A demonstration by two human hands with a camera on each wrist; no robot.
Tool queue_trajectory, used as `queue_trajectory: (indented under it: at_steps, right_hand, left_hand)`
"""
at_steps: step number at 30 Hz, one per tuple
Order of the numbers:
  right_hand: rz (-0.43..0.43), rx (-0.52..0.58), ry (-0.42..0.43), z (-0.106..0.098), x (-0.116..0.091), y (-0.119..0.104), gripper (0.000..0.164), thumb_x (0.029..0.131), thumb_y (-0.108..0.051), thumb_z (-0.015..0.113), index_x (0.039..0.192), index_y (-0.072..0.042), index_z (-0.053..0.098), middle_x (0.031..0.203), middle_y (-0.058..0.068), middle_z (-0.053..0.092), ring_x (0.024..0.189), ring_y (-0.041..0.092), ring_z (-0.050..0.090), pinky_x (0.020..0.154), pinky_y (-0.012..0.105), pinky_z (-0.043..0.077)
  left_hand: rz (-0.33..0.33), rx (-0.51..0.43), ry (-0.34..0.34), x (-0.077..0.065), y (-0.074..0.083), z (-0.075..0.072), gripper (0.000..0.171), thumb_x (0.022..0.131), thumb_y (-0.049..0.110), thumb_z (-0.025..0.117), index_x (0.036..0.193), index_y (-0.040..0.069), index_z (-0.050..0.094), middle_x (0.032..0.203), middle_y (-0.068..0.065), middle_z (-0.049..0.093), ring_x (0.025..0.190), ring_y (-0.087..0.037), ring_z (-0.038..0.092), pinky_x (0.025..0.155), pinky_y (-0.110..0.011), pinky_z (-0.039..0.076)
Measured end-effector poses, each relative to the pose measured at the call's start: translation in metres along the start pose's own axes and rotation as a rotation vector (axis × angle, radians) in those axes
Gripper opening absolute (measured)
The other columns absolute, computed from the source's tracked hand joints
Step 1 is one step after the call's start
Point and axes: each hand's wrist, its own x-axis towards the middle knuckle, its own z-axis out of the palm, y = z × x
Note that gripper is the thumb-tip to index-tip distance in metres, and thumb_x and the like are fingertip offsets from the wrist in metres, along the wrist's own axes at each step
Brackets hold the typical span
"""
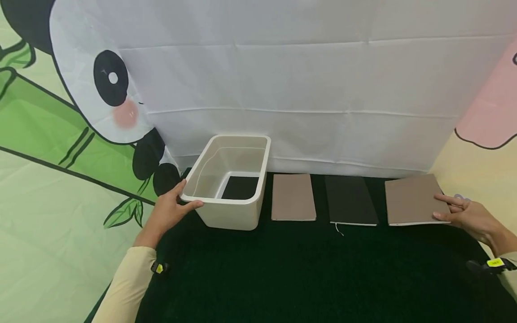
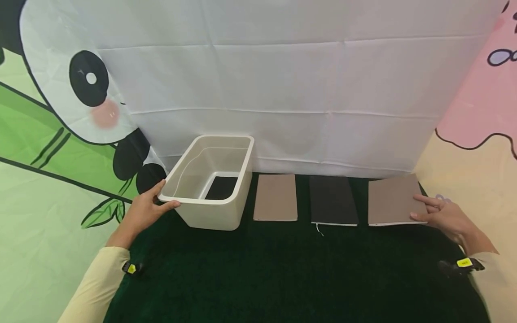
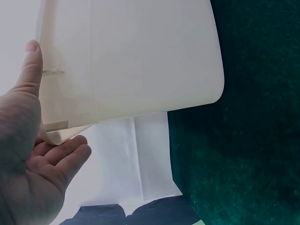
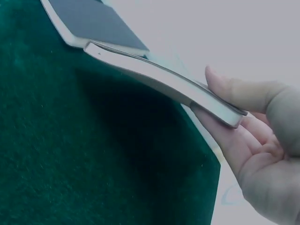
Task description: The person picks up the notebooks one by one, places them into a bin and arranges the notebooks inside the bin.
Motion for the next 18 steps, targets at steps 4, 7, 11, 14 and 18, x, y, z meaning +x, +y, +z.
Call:
queue_trajectory:
  at_steps: [4, 7, 11, 14, 18]
  right_hand:
    - [0.021, 0.027, 0.014, 0.003, 0.0, -0.011, 0.078, 0.105, -0.03, 0.061, 0.164, -0.012, 0.013, 0.159, 0.041, -0.011, 0.142, 0.046, 0.04, 0.078, 0.015, 0.055]
    - [0.017, 0.101, 0.024, 0.005, -0.001, -0.019, 0.08, 0.104, -0.028, 0.061, 0.164, -0.009, 0.011, 0.158, 0.044, -0.006, 0.111, 0.002, 0.063, 0.08, 0.015, 0.055]
    - [-0.002, 0.237, 0.048, 0.009, -0.002, -0.029, 0.081, 0.102, -0.017, 0.064, 0.163, -0.009, 0.012, 0.163, 0.024, 0.025, 0.094, -0.013, 0.06, 0.08, 0.015, 0.055]
    - [-0.011, 0.299, 0.049, 0.014, -0.003, -0.036, 0.08, 0.102, -0.013, 0.064, 0.164, -0.01, 0.013, 0.16, 0.015, 0.029, 0.096, -0.012, 0.061, 0.08, 0.013, 0.055]
    - [-0.032, 0.322, 0.033, 0.022, -0.006, -0.049, 0.078, 0.104, -0.014, 0.062, 0.165, -0.013, 0.013, 0.167, 0.028, -0.009, 0.098, -0.015, 0.058, 0.077, 0.009, 0.052]
  left_hand:
    - [0.004, 0.0, 0.008, -0.001, -0.001, 0.0, 0.111, 0.085, 0.067, 0.071, 0.165, 0.015, 0.015, 0.157, -0.026, 0.041, 0.131, -0.048, 0.052, 0.102, -0.071, 0.042]
    - [0.016, 0.0, 0.016, -0.001, -0.001, 0.0, 0.109, 0.085, 0.066, 0.071, 0.165, 0.014, 0.017, 0.156, -0.026, 0.042, 0.129, -0.047, 0.053, 0.102, -0.071, 0.042]
    - [0.021, 0.003, 0.018, -0.001, -0.001, -0.001, 0.109, 0.085, 0.066, 0.071, 0.165, 0.014, 0.018, 0.156, -0.026, 0.041, 0.129, -0.047, 0.053, 0.102, -0.072, 0.041]
    - [0.022, 0.011, 0.017, 0.0, -0.001, 0.0, 0.109, 0.085, 0.066, 0.071, 0.165, 0.014, 0.018, 0.156, -0.026, 0.042, 0.129, -0.047, 0.053, 0.102, -0.072, 0.042]
    - [0.025, 0.023, 0.016, 0.001, -0.001, 0.0, 0.108, 0.085, 0.066, 0.071, 0.165, 0.014, 0.019, 0.156, -0.026, 0.042, 0.129, -0.046, 0.053, 0.102, -0.071, 0.042]
